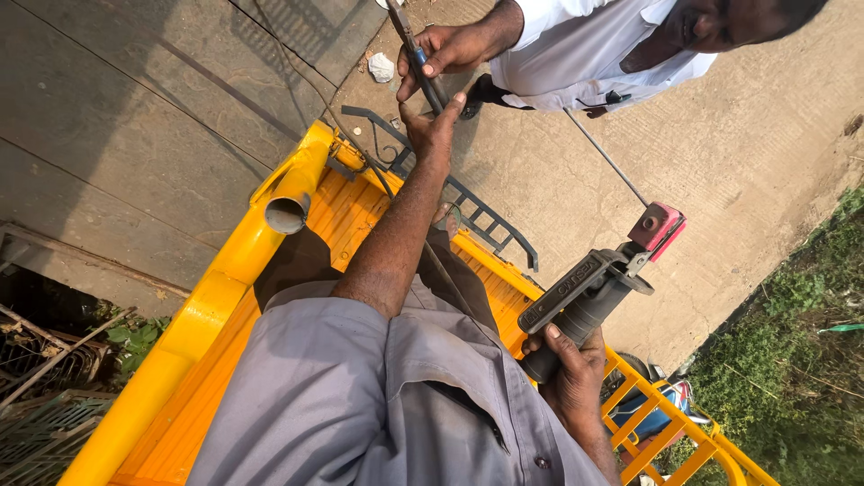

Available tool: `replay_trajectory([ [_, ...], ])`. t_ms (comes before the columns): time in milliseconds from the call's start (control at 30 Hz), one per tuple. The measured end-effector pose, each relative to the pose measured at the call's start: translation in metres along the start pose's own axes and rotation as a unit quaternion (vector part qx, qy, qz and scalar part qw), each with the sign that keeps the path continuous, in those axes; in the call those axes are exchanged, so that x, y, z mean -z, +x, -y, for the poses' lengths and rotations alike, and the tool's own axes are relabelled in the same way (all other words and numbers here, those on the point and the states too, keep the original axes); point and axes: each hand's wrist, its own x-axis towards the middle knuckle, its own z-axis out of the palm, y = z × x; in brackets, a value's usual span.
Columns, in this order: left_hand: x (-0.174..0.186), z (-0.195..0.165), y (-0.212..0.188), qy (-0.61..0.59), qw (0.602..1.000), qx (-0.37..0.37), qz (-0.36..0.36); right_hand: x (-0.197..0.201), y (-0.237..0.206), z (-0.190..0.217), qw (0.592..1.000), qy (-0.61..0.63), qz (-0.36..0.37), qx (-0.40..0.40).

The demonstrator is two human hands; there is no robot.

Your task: The person stands in a yellow metal cart and welds a metal bracket onto the cart's yellow tubular frame using an arc welding electrode holder, striking an arc that produces sparks and smoke. They then hold up the welded bracket assembly and point at the weld while a coworker stands nearby.

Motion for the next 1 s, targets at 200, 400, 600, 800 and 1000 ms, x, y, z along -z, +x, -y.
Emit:
replay_trajectory([
  [200,0.005,-0.016,0.006,-0.022,0.996,0.008,0.081,-0.003,0.002,0.003,1.000,0.001,-0.001,0.013],
  [400,0.029,-0.021,-0.022,0.040,0.986,-0.022,0.159,-0.006,0.011,0.013,0.997,-0.005,0.047,0.057],
  [600,0.062,-0.004,-0.108,-0.007,0.970,0.021,0.241,-0.013,0.023,0.047,0.989,-0.048,0.101,0.094],
  [800,0.112,0.012,-0.194,0.032,0.955,-0.012,0.296,-0.008,0.029,0.088,0.973,-0.067,0.151,0.159],
  [1000,0.139,0.007,-0.218,0.129,0.940,-0.076,0.306,0.000,0.046,0.108,0.959,-0.091,0.195,0.183],
])
